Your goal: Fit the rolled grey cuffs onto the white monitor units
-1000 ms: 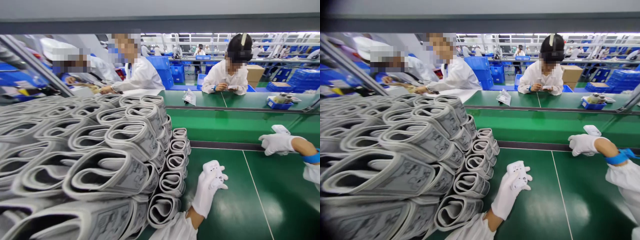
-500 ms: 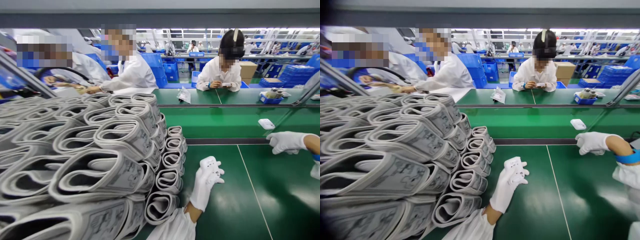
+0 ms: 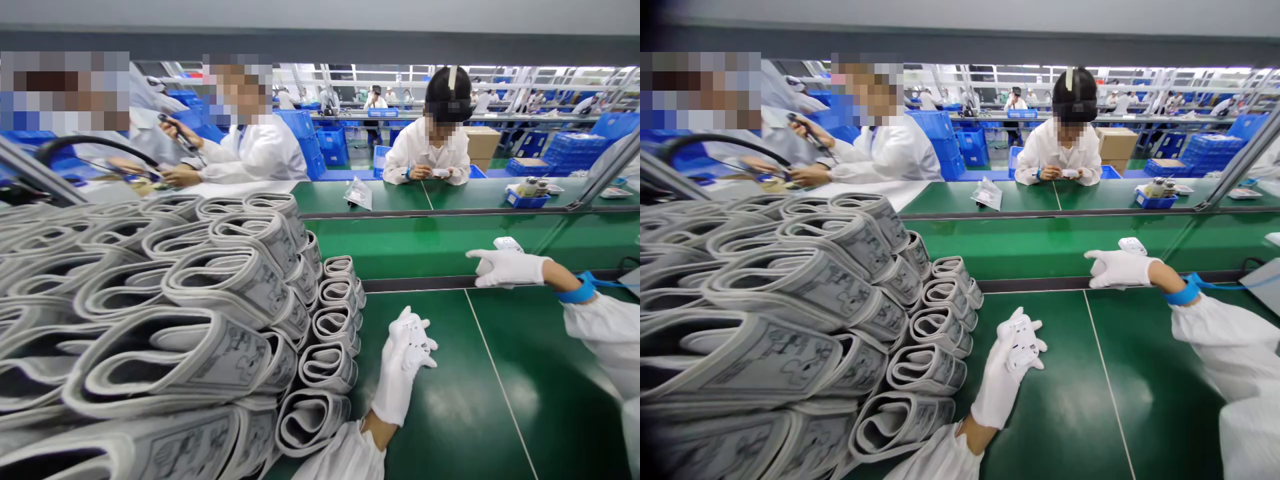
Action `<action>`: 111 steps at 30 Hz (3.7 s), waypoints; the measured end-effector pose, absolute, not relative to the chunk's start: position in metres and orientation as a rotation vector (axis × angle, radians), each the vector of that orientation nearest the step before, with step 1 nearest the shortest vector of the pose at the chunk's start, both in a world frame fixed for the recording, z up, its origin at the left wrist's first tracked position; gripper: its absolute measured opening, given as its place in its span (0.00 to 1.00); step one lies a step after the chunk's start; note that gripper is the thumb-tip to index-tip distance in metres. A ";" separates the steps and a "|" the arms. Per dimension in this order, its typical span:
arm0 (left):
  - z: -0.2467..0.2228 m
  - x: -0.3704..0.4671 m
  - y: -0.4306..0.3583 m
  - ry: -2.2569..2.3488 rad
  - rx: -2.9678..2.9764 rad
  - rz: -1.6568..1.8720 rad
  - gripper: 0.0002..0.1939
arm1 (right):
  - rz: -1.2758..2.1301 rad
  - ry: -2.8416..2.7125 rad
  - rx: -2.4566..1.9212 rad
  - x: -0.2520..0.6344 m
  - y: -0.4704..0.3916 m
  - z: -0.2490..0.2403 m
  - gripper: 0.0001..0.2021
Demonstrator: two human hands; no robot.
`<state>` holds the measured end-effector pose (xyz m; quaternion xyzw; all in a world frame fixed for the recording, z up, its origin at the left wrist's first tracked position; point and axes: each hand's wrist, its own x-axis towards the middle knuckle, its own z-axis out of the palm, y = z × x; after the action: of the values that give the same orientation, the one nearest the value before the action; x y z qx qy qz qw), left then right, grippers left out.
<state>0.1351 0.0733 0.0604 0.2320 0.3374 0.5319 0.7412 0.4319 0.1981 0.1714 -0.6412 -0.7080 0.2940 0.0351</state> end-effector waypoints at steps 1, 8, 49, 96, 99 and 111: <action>0.061 0.135 0.073 0.730 0.501 1.169 0.46 | 1.042 -2.111 -1.810 0.417 0.191 0.169 0.43; 0.058 0.133 0.079 0.696 0.461 1.201 0.50 | 1.985 -1.174 -1.084 0.324 0.152 0.096 0.42; 0.076 0.135 0.052 1.821 2.009 1.672 0.47 | 2.478 -1.030 -0.403 0.313 0.123 0.078 0.35; 0.080 0.128 0.074 0.909 0.862 1.044 0.44 | 2.136 -0.986 -0.613 0.329 0.134 0.077 0.30; 0.084 0.132 0.071 1.020 0.889 1.104 0.44 | 2.108 -1.030 -0.649 0.319 0.122 0.077 0.28; 0.081 0.123 0.071 0.924 0.798 1.073 0.40 | 2.090 -1.355 -0.583 0.316 0.102 0.083 0.45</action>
<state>0.1227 0.0707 0.0814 0.3565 0.4129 0.4794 0.6875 0.3157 0.1023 0.0826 -0.2184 -0.5072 0.7824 0.2879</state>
